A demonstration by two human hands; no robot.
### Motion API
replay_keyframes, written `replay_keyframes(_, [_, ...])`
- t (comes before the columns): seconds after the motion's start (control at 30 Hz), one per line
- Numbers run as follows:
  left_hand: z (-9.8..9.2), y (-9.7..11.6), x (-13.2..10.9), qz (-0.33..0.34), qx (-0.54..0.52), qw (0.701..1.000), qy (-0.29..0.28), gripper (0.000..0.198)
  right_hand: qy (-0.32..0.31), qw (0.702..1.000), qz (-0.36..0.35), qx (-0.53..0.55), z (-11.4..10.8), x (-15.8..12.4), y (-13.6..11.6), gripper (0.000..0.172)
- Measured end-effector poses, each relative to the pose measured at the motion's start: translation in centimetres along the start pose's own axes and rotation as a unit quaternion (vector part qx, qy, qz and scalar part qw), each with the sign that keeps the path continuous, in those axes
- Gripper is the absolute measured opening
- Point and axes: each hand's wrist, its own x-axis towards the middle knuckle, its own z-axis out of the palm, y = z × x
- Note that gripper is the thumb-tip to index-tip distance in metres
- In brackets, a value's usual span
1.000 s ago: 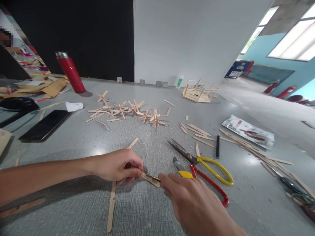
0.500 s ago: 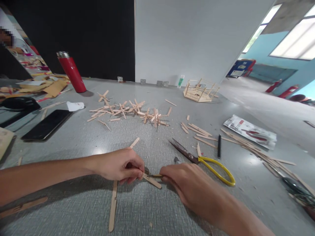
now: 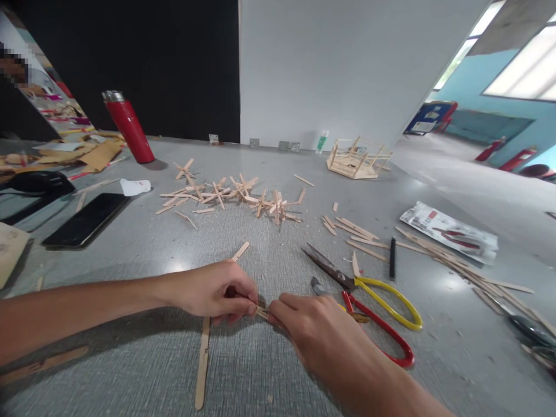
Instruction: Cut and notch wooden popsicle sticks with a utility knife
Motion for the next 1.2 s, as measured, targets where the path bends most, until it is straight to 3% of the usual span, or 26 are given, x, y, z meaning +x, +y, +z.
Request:
replay_keyframes(0.27, [-0.1, 0.0, 0.0, 0.005, 0.001, 1.0, -0.006, 0.02, 0.028, 0.999, -0.037, 0.01, 1.3, -0.7, 0.6, 0.019])
replay_keyframes(0.37, [-0.2, 0.1, -0.1, -0.001, -0.002, 1.0, -0.008, 0.021, 0.024, 0.999, -0.043, 0.01, 1.0, -0.4, 0.7, 0.017])
replay_keyframes(0.73, [-0.2, 0.2, -0.1, 0.004, -0.006, 1.0, -0.008, 0.023, 0.067, 0.988, -0.118, -0.076, -0.4, 0.2, 0.6, 0.035])
replay_keyframes(1.03, [-0.3, 0.0, -0.1, 0.013, 0.003, 1.0, -0.008, 0.021, 0.157, 0.944, -0.193, -0.218, -0.3, 0.3, 0.5, 0.037])
replay_keyframes(1.2, [-0.3, 0.1, 0.0, 0.016, 0.012, 1.0, -0.009, 0.019, 0.173, 0.925, -0.216, -0.262, -0.3, 0.1, 0.7, 0.031])
